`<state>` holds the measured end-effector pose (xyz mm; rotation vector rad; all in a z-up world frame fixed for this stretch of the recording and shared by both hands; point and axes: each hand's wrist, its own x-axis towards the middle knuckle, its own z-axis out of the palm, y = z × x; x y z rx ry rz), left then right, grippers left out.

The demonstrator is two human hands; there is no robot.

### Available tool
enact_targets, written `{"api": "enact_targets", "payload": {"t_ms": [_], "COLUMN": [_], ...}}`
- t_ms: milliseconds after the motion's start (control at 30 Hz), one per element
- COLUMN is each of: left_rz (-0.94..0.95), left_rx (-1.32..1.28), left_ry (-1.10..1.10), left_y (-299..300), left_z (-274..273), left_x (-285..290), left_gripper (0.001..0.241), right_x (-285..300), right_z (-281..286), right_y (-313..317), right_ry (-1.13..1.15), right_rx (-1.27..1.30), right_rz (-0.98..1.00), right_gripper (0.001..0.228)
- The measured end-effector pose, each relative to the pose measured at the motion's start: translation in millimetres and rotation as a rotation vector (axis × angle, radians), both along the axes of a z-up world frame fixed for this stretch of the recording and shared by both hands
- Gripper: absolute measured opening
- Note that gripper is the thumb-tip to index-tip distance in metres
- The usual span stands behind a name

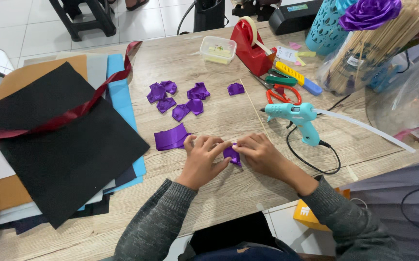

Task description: The person folds purple paper strips into petal shapes and secures them with a hot glue gun. They repeatedly apply glue to the folded paper and press the edges together to form individual petals, which are placed on the table.

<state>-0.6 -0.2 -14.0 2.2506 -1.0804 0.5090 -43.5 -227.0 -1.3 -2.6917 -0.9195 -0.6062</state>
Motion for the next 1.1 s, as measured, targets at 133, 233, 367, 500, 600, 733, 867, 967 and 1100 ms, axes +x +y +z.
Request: {"api": "enact_targets", "payload": {"t_ms": [133,233,367,500,600,733,867,967,1100], "left_rz": [-0.011,-0.009,-0.019,-0.022,-0.017,-0.019,-0.015,-0.016,-0.018], "left_rx": [0.015,0.017,0.016,-0.001,-0.001,0.011,0.01,0.005,0.002], "left_ry": [-0.058,-0.041,0.035,0.065,0.068,0.096,0.114,0.124,0.124], "left_y": [-1,-2,-1,-1,-1,-1,-1,-1,0], "left_z": [10,10,8,7,6,7,11,12,13], "left_x": [-4,-3,-1,0,0,0,-1,0,0], "left_gripper": [0.028,0.025,0.025,0.026,0.026,0.026,0.028,0.028,0.028], "right_x": [-5,-8,-26,-33,-32,-24,-18,-13,-6], "right_z": [2,-3,17,20,14,11,9,9,7], "right_y": [-10,-20,-5,5,7,13,16,17,14], "right_ry": [0.083,0.311,0.134,-0.129,-0.18,-0.125,0.347,0.507,0.633], "right_rx": [0.026,0.33,0.237,0.066,0.02,0.145,0.496,0.61,0.642], "right_rz": [0.006,0.006,0.048,0.113,0.156,0.133,-0.081,-0.196,-0.248], "right_gripper": [0.026,0.035,0.027,0.015,0.013,0.009,0.007,0.009,0.011]}}
